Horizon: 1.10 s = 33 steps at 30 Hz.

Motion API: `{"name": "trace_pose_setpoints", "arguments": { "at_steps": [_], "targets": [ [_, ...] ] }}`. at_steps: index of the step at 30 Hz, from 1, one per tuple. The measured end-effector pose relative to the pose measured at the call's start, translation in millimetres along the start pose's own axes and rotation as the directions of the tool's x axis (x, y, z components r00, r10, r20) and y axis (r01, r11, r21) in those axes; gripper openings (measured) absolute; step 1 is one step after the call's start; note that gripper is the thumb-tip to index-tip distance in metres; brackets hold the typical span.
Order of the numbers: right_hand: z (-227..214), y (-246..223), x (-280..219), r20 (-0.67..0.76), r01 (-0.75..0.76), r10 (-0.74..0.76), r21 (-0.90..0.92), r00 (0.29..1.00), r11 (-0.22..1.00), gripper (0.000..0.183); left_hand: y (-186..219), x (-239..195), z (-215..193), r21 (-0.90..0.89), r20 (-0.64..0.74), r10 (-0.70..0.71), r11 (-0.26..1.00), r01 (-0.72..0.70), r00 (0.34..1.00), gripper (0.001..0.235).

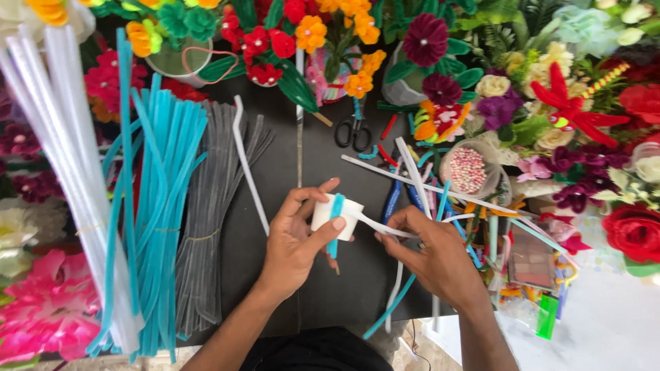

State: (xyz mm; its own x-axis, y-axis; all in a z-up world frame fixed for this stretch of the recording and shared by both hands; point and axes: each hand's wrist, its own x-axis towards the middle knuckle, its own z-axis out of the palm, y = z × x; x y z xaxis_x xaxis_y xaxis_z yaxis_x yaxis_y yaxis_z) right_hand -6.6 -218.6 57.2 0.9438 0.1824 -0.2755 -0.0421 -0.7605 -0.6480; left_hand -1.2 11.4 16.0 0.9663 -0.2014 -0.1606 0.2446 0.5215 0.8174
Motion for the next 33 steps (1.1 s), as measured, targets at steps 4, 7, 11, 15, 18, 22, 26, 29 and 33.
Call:
{"name": "trace_pose_setpoints", "arguments": {
  "at_steps": [4, 7, 11, 15, 18, 22, 26, 29, 33],
  "targets": [
    [-14.7, 2.4, -2.7, -0.042, -0.086, 0.084, -0.026, 0.996, 0.996, 0.017, 14.6, -3.3, 5.7, -0.089, -0.022, -0.064, 0.994, 0.062, 0.998, 0.026],
    [-21.9, 2.1, -2.0, -0.096, 0.058, -0.052, 0.068, 0.994, 0.996, 0.013, 33.0, -9.7, 13.7, -0.087, -0.04, -0.1, 0.992, 0.096, 0.994, 0.034],
    [-26.1, 11.6, 2.5, -0.135, 0.267, -0.264, 0.001, 0.955, 0.964, 0.008, 46.9, -18.1, 17.2, 0.025, -0.07, 0.009, 1.0, -0.007, 0.998, 0.021],
    [-29.8, 9.5, 9.3, -0.171, 0.463, -0.446, 0.074, 0.879, 0.883, 0.019, 49.5, -15.2, 16.2, 0.014, -0.144, -0.018, 1.0, 0.02, 0.989, 0.015],
    [-39.3, 2.6, 13.4, -0.075, 0.447, -0.444, 0.039, 0.893, 0.894, 0.019, 49.6, -13.8, 10.5, -0.078, -0.158, -0.006, 0.997, -0.006, 0.987, 0.014],
    [-52.1, 32.0, 17.7, -0.022, 0.489, -0.506, -0.22, 0.862, 0.844, 0.023, 67.3, -22.8, 8.6, -0.12, -0.184, 0.017, 0.992, -0.04, 0.983, 0.014],
    [-70.9, 44.5, 24.7, -0.025, 0.467, -0.53, -0.439, 0.848, 0.768, 0.017, 91.8, -34.4, 6.6, -0.037, -0.207, 0.05, 0.998, -0.059, 0.977, 0.013],
    [-82.6, 54.4, 31.3, -0.071, 0.5, -0.589, -0.453, 0.805, 0.738, 0.017, 98.2, -46.1, -3.0, -0.06, -0.2, 0.063, 0.995, -0.076, 0.978, 0.013],
    [-95.9, 70.4, 33.8, -0.179, 0.378, -0.481, -0.413, 0.858, 0.829, 0.019, 107.4, -58.9, -17.0, 0.0, -0.193, 0.183, 0.982, -0.187, 0.964, 0.015]
  ]
}}
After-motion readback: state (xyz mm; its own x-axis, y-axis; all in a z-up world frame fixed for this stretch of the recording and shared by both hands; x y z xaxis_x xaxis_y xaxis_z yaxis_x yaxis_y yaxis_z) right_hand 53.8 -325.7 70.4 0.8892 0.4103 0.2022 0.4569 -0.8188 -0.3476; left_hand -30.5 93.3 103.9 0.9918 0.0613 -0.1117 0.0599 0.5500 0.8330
